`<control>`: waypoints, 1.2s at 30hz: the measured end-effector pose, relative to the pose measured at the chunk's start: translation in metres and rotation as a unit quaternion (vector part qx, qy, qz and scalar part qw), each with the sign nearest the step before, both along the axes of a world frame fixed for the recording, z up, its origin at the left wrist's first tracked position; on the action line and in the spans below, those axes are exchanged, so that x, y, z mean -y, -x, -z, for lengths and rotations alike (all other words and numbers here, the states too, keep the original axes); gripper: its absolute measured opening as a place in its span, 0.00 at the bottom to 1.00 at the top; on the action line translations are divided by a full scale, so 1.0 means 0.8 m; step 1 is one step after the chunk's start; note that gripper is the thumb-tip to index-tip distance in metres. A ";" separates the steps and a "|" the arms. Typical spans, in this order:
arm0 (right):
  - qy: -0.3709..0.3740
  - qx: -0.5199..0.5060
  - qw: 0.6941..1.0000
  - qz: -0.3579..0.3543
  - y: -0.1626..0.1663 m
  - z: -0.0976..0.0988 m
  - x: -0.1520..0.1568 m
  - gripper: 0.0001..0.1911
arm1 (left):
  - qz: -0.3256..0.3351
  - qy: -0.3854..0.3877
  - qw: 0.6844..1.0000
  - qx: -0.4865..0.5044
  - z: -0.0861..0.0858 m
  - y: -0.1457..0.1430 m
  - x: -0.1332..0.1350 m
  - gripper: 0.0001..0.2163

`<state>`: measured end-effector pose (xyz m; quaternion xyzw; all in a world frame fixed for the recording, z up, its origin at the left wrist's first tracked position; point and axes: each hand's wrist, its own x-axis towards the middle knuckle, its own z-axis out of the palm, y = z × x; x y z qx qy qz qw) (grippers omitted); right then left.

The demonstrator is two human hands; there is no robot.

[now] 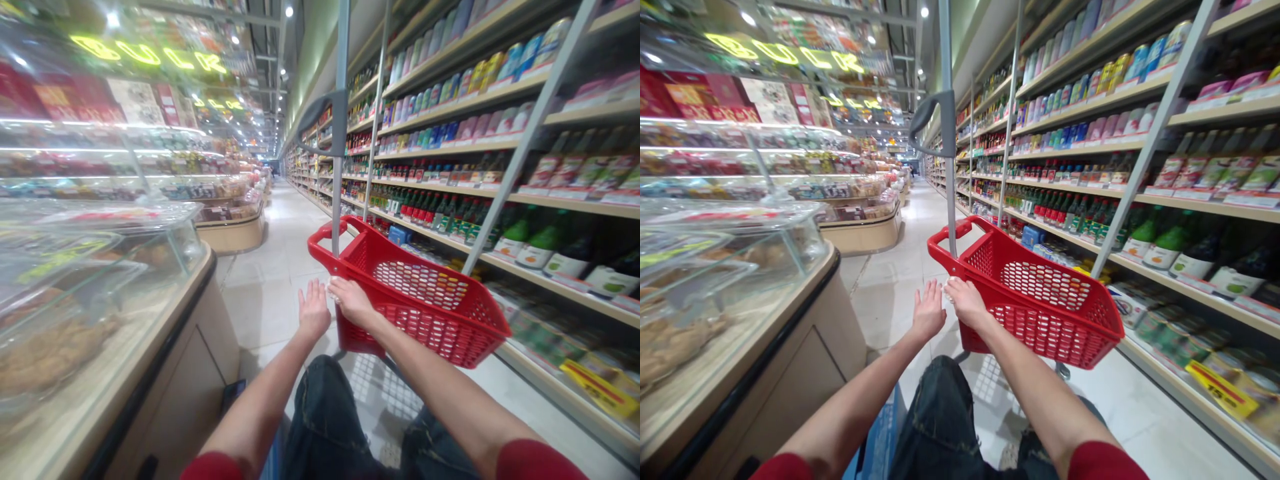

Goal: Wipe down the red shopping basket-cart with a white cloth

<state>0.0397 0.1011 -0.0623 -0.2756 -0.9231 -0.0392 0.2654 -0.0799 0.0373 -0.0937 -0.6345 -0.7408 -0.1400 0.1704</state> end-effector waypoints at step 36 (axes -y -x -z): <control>-0.056 -0.014 0.962 0.265 -0.123 0.042 -0.034 0.21 | 0.186 0.070 0.976 -0.085 -0.101 -0.034 -0.063 0.29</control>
